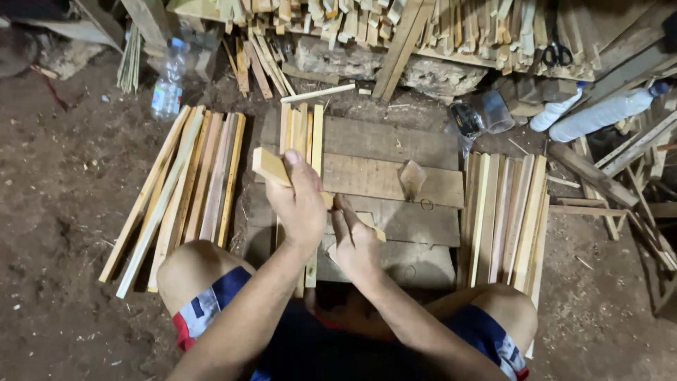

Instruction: Manually sanding thin wooden strips using a small piece of sandpaper in a workshop environment.

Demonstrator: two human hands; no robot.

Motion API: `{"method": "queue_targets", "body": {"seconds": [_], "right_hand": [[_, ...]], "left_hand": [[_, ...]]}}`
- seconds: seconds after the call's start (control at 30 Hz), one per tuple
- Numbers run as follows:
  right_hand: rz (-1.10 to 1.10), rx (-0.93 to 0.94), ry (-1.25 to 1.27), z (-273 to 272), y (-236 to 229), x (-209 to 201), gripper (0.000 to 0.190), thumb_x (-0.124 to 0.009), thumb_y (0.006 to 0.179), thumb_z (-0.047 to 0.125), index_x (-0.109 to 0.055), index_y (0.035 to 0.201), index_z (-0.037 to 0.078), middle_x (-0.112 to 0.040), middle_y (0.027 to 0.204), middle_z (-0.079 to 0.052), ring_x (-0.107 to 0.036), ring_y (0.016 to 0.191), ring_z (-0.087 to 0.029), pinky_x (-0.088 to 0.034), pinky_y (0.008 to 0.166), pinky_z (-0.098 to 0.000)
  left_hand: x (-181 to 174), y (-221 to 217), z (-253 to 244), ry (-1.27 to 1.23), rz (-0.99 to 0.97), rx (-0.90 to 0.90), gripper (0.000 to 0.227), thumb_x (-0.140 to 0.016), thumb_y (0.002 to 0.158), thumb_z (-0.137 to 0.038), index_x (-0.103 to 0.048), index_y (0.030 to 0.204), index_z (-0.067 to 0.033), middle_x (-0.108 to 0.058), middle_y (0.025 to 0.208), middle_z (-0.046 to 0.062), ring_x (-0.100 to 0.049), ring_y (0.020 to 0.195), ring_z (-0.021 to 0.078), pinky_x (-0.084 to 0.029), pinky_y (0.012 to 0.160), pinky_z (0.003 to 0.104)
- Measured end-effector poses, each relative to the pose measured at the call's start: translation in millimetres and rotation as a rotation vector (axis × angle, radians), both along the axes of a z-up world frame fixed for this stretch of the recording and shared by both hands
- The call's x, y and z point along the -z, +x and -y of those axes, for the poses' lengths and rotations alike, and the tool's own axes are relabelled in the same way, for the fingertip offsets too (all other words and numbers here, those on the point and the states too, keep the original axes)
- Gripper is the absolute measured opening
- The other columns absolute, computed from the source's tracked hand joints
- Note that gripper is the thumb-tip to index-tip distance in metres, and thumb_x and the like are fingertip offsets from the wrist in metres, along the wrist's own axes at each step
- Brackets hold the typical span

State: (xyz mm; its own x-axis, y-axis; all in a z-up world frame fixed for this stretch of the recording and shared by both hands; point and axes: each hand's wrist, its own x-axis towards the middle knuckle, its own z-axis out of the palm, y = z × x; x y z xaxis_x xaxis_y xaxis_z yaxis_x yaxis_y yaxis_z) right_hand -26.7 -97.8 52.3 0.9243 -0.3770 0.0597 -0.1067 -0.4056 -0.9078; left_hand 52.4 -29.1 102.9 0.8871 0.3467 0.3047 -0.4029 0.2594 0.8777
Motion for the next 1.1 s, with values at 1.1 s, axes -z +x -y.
{"method": "queue_targets", "body": {"seconds": [1.1], "right_hand": [[-0.073, 0.024, 0.102, 24.1, 4.7, 2.6, 0.032, -0.054, 0.102, 0.023, -0.075, 0.121, 0.011, -0.078, 0.107, -0.016, -0.070, 0.113, -0.033, -0.053, 0.098, -0.0485]], "left_hand": [[7.9, 19.1, -6.0, 0.020, 0.106, 0.288, 0.052, -0.011, 0.110, -0.050, -0.040, 0.121, -0.0082, -0.040, 0.082, 0.000, -0.050, 0.071, 0.0121, -0.046, 0.068, 0.025]]}}
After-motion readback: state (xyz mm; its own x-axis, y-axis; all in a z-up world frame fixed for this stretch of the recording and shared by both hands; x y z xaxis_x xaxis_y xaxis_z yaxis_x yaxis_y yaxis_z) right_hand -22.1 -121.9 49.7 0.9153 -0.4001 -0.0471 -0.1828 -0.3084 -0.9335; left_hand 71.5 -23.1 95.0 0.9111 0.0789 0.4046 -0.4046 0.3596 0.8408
